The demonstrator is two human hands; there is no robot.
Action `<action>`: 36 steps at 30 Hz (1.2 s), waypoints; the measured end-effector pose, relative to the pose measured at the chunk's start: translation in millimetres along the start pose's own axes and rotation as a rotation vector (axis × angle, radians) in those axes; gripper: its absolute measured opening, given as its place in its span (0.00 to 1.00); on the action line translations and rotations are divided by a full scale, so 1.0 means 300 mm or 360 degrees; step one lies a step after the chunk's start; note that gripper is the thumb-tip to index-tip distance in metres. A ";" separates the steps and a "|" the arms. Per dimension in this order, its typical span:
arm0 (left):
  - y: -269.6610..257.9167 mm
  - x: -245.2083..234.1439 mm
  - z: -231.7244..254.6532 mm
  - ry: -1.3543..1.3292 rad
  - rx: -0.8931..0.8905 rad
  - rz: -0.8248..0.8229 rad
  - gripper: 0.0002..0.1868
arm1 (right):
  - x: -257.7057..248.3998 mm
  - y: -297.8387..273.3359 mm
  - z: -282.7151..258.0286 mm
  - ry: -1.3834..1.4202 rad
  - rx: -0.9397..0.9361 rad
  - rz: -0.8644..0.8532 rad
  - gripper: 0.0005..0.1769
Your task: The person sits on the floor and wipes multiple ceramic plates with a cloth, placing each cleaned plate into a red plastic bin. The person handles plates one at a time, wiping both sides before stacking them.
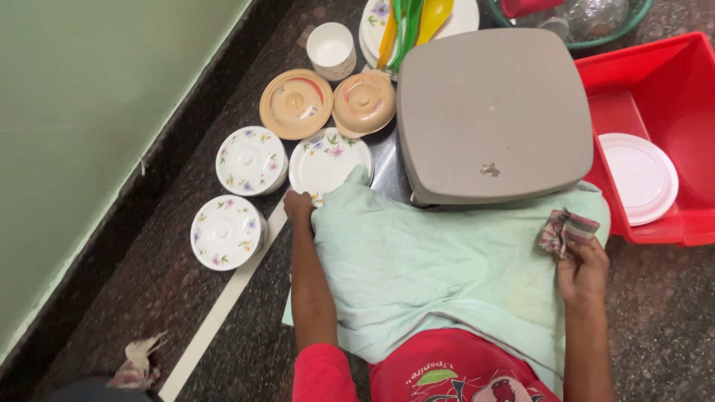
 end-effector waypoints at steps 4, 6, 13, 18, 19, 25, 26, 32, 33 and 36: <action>-0.014 -0.106 0.068 0.0131 0.0196 0.0140 0.18 | 0.052 -0.014 -0.014 -0.0028 -0.0063 -0.0011 0.16; -0.089 -0.256 0.198 0.0023 0.0394 0.0450 0.16 | 0.105 -0.032 -0.040 -0.0030 -0.0053 0.0031 0.17; -0.878 -0.357 1.004 -0.1060 0.1282 0.0126 0.12 | 0.546 -0.021 -0.151 -0.1363 -0.0575 -0.0455 0.21; -1.225 -0.203 1.301 -0.0877 0.1648 -0.0116 0.16 | 0.794 0.135 -0.181 -0.1741 -0.1235 -0.0353 0.17; -1.264 -0.175 1.330 -0.0708 0.1865 -0.0075 0.18 | 0.802 0.157 -0.187 -0.2077 -0.1376 -0.0168 0.16; -1.320 0.025 1.308 -0.0041 0.2327 -0.0024 0.29 | 0.773 0.028 -0.224 -0.2453 -0.1986 -0.0416 0.22; -1.318 0.037 1.299 -0.0008 0.2336 0.0000 0.29 | 0.742 0.003 -0.210 -0.2546 -0.2093 -0.0472 0.25; -1.311 0.007 1.271 -0.0075 0.2361 -0.0184 0.33 | 0.295 0.238 -0.231 -0.2845 -0.1892 -0.0289 0.24; -1.312 -0.002 1.276 -0.0090 0.2360 -0.0201 0.32 | 0.157 0.386 -0.275 -0.2940 -0.1514 -0.0110 0.20; -1.310 -0.015 1.284 -0.0110 0.2313 -0.0225 0.31 | -0.122 0.687 -0.413 -0.2607 -0.1096 0.0158 0.36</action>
Point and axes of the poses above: each hand's wrist, its own y-axis towards the middle knuckle, its own x-axis out of the palm, z = x × y, the point moved 10 cm from there along y, towards the middle knuckle, and after that the axes turned 12 degrees about z, right-handed, at the moved point
